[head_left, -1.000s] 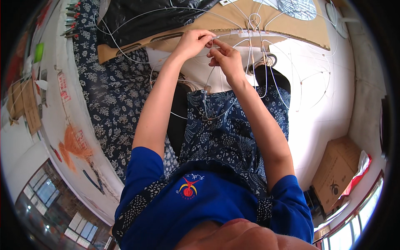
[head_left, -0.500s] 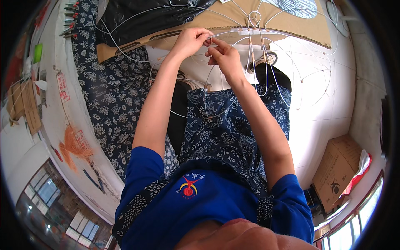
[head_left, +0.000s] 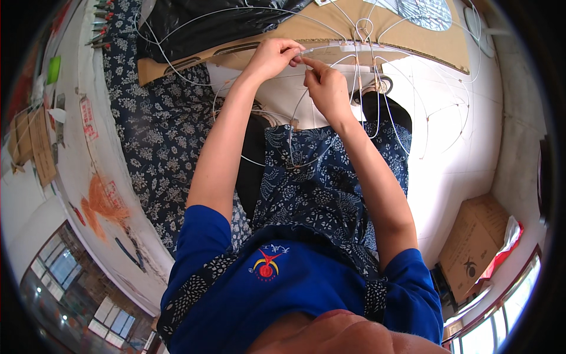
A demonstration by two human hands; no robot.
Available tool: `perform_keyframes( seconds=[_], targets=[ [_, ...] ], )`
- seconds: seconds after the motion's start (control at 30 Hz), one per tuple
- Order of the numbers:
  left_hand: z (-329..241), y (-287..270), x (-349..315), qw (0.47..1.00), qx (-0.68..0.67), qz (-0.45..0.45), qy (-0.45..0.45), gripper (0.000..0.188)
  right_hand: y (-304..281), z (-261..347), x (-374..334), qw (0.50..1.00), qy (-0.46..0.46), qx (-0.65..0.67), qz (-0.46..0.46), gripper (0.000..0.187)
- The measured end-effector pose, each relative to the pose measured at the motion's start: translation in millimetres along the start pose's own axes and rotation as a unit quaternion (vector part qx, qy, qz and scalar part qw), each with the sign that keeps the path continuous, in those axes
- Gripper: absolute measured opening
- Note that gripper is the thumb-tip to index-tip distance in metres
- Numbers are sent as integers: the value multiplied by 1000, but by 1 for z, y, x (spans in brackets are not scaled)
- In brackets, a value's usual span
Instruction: Assembling a wire frame and attaching orange decorative fibers to create a seasonal or decorative item.
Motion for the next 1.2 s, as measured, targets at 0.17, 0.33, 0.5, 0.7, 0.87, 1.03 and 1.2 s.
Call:
perform_keyframes(
  seconds=[0.17, 0.33, 0.5, 0.7, 0.87, 1.03, 1.2],
  targets=[
    [9, -2, 4, 1000, -12, 8, -8, 21, -6, 33, -1, 978, -60, -199, 6, 25],
    [7, 1, 5, 1000, -10, 21, -10, 21, -6, 24, 8, 981, -60, -185, 25, 24],
    [15, 0, 10, 999, -4, 35, -8, 20, -5, 29, 5, 980, -79, -180, 39, 24],
    [11, -1, 12, 1000, 2, 20, 21, 19, -7, 35, -11, 948, -166, -273, 9, 34],
    [9, 2, 10, 999, 17, 37, 8, 20, 6, 36, -13, 871, -174, -451, 93, 38],
    [11, 2, 9, 999, 2, 45, -7, 23, 12, 35, -1, 838, -153, -499, 160, 26],
    [12, 1, 11, 993, 74, 6, -86, 35, 20, 31, 7, 792, -201, -554, 161, 13]
  ],
)
Point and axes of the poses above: each hand's wrist, its own x-axis towards the middle knuckle, its own y-axis out of the palm, z = x × y, the point moved 8 cm from there along x, towards the middle knuckle, and after that the axes turned 12 degrees about -y, right-handed, at the moved point
